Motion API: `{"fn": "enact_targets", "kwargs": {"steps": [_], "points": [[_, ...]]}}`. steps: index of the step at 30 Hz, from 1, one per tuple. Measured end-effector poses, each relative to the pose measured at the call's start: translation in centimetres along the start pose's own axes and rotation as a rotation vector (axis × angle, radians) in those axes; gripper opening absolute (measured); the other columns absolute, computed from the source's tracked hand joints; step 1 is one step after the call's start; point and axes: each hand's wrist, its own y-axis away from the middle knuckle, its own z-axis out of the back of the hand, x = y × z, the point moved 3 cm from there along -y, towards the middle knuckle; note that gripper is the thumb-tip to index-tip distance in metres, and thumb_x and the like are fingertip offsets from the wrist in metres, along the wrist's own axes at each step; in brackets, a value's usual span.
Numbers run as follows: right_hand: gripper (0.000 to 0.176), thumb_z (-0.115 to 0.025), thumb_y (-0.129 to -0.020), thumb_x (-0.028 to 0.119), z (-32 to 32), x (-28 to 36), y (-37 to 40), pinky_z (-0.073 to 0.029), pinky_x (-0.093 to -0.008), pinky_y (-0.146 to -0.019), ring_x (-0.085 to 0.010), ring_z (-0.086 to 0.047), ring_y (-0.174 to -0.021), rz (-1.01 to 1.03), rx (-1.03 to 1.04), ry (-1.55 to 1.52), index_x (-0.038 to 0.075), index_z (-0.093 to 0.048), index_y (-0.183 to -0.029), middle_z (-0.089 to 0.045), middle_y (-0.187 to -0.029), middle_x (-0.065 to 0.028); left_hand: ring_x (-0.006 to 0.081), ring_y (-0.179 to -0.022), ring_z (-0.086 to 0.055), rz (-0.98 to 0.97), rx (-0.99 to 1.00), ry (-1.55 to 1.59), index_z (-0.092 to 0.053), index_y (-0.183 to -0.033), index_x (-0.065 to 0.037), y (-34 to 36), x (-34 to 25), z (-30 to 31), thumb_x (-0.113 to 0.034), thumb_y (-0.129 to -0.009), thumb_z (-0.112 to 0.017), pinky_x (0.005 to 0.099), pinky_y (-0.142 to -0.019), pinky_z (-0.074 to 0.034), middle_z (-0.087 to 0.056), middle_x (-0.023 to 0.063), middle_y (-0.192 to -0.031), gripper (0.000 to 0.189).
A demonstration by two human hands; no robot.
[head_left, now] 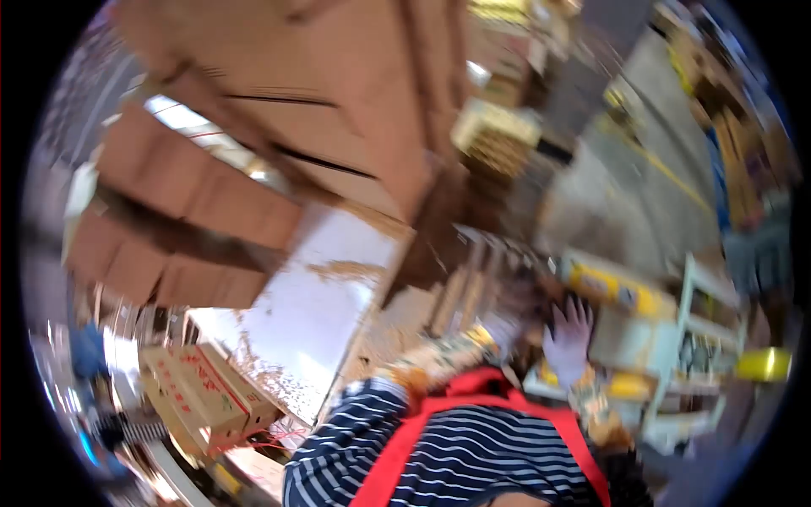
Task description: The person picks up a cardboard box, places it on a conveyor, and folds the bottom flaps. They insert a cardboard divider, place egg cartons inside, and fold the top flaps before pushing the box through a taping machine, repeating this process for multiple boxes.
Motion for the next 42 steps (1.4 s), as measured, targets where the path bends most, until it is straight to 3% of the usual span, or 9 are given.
{"fn": "enact_targets", "kwargs": {"steps": [9,15,20,23,26,28,30,32,42], "points": [[0.059,-0.074,-0.08,0.024,11.2,27.9,-19.4,-0.039,-0.0445,-0.106,-0.0375,-0.054,-0.12,0.71,-0.067,-0.861,0.001,-0.057,-0.131,-0.059,-0.128,-0.0202,0.0312,-0.117,-0.055,-0.132,-0.385,-0.501,-0.056,-0.127,-0.003,11.1,-2.6,9.6,-0.03,-0.095,-0.053,0.0428,-0.102,-0.042,-0.06,0.0163,-0.124,0.042],[0.059,-0.07,-0.092,0.022,5.2,45.8,-29.8,-0.043,-0.0346,-0.103,-0.0227,-0.056,-0.12,0.36,0.406,-1.448,-0.002,-0.047,-0.14,-0.06,-0.13,-0.0123,0.0273,-0.124,-0.051,-0.618,-1.267,-0.606,-0.048,-0.139,0.003,17.1,-21.4,33.7,-0.024,-0.102,-0.049,0.0366,-0.106,-0.04,-0.052,0.0171,-0.139,0.047],[0.059,-0.066,-0.094,0.016,-6.7,59.0,-40.7,-0.045,-0.0274,-0.098,-0.0208,-0.057,-0.114,0.368,0.247,-1.657,-0.002,-0.041,-0.144,-0.058,-0.132,-0.0098,0.0222,-0.135,-0.045,-0.596,-1.156,-0.032,-0.042,-0.145,0.003,21.7,-38.2,42.5,-0.023,-0.104,-0.047,0.035,-0.114,-0.032,-0.048,0.0104,-0.147,0.049],[0.052,-0.063,-0.094,0.012,-1.7,59.5,-38.1,-0.044,-0.0298,-0.1,-0.02,-0.057,-0.116,0.395,-0.029,-1.368,-0.004,-0.045,-0.139,-0.059,-0.131,-0.0119,0.0224,-0.126,-0.054,-0.515,-1.064,-0.787,-0.048,-0.142,0.0,24.1,-43.7,40.6,-0.009,-0.1,-0.052,0.0331,-0.106,-0.042,-0.056,0.0103,-0.138,0.044],[0.053,-0.061,-0.097,0.028,-6.5,59.5,-39.3,-0.047,-0.0331,-0.095,-0.0191,-0.06,-0.11,0.437,-0.207,-1.437,-0.004,-0.048,-0.137,-0.064,-0.122,-0.0138,0.0203,-0.138,-0.04,-0.257,-1.13,-0.468,-0.035,-0.151,-0.002,23.8,-39.5,45.2,-0.011,-0.102,-0.048,0.0319,-0.111,-0.035,-0.042,0.0122,-0.15,0.051],[0.048,-0.053,-0.098,0.013,-9.6,59.2,-41.2,-0.037,-0.0357,-0.112,-0.03,-0.049,-0.129,0.12,0.304,-1.336,-0.002,-0.043,-0.142,-0.051,-0.141,-0.0156,0.0208,-0.139,-0.039,-0.343,-1.114,-0.115,-0.033,-0.152,-0.003,21.7,-38.7,46.7,-0.017,-0.103,-0.048,0.0318,-0.112,-0.034,-0.04,0.01,-0.152,0.052],[0.054,-0.05,-0.102,0.042,-6.0,59.3,-38.0,-0.05,-0.0298,-0.083,-0.0141,-0.059,-0.1,-0.125,0.558,-1.475,0.001,-0.05,-0.137,-0.062,-0.117,-0.0073,0.022,-0.141,-0.037,-0.563,-1.05,0.562,-0.031,-0.154,-0.007,18.8,-38.8,48.0,-0.027,-0.105,-0.047,0.0315,-0.114,-0.032,-0.036,0.0055,-0.155,0.056],[0.048,-0.048,-0.103,0.029,-12.1,58.6,-41.9,-0.038,-0.0341,-0.11,-0.0279,-0.052,-0.125,0.22,0.257,-1.325,-0.003,-0.048,-0.139,-0.053,-0.14,-0.0152,0.0204,-0.138,-0.039,-0.678,-0.958,0.33,-0.032,-0.153,-0.007,17.1,-35.1,50.8,-0.033,-0.105,-0.047,0.0322,-0.112,-0.034,-0.039,0.0044,-0.153,0.057],[0.048,-0.05,-0.103,0.029,-8.1,53.9,-37.1,-0.041,-0.0341,-0.106,-0.0262,-0.054,-0.124,0.176,0.147,-1.307,-0.003,-0.049,-0.139,-0.057,-0.135,-0.0168,0.0159,-0.147,-0.018,-0.695,-0.879,0.191,-0.008,-0.158,-0.007,15.2,-32.7,48.2,-0.033,-0.107,-0.043,0.0329,-0.121,-0.016,-0.013,0.0033,-0.163,0.068]]}}
